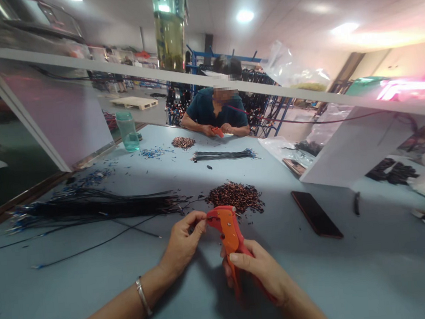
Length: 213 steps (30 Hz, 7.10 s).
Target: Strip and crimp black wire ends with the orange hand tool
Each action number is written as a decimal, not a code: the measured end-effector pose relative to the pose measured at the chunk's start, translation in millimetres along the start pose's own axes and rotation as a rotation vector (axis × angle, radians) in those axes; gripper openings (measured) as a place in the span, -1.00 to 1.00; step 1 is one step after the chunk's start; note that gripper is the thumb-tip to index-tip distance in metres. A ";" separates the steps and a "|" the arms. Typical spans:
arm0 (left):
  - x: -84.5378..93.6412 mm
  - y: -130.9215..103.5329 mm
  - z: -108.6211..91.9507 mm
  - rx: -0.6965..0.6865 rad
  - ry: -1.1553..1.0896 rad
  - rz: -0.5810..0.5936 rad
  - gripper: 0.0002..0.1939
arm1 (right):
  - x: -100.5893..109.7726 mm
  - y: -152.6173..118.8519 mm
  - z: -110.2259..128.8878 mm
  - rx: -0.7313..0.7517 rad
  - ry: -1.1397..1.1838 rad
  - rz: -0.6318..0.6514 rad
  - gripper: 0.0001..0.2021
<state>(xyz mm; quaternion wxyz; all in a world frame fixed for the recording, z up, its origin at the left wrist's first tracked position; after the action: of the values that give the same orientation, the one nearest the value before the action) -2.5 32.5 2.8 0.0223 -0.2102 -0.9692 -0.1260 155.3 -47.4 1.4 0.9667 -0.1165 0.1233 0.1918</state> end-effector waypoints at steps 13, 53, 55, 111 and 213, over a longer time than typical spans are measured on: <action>-0.1 0.3 -4.2 0.018 -0.009 -0.012 -0.81 | -1.4 3.7 -1.7 0.051 -0.163 0.025 -0.60; 1.5 0.9 2.4 0.074 0.059 -0.078 -0.83 | 2.9 -4.7 20.1 0.208 -0.749 -0.269 -0.74; 0.8 0.7 1.7 0.083 0.069 -0.068 -0.82 | 4.6 -4.3 19.9 0.284 -0.988 -0.341 -0.80; -17.1 -5.2 -3.1 0.063 -0.204 0.215 -0.89 | 3.8 3.7 6.4 0.632 -1.740 -0.473 -0.80; 0.7 -2.4 -8.3 -0.061 0.052 -0.022 -0.84 | 1.9 -1.0 6.5 0.007 0.019 0.112 -0.63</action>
<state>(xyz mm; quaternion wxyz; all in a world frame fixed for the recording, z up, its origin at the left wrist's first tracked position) -4.2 28.6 10.3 0.0396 -0.1966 -0.9664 -0.1610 158.7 -45.9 7.2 0.9536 -0.1081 0.1396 0.2438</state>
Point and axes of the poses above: each hand's wrist, its own y-axis towards the middle knuckle, its own x-axis out of the back of the hand, z = x × y, the point moved 3 cm from there along y, towards the middle knuckle, and after that the axes turned 8 degrees about z, right-handed, at the moved point
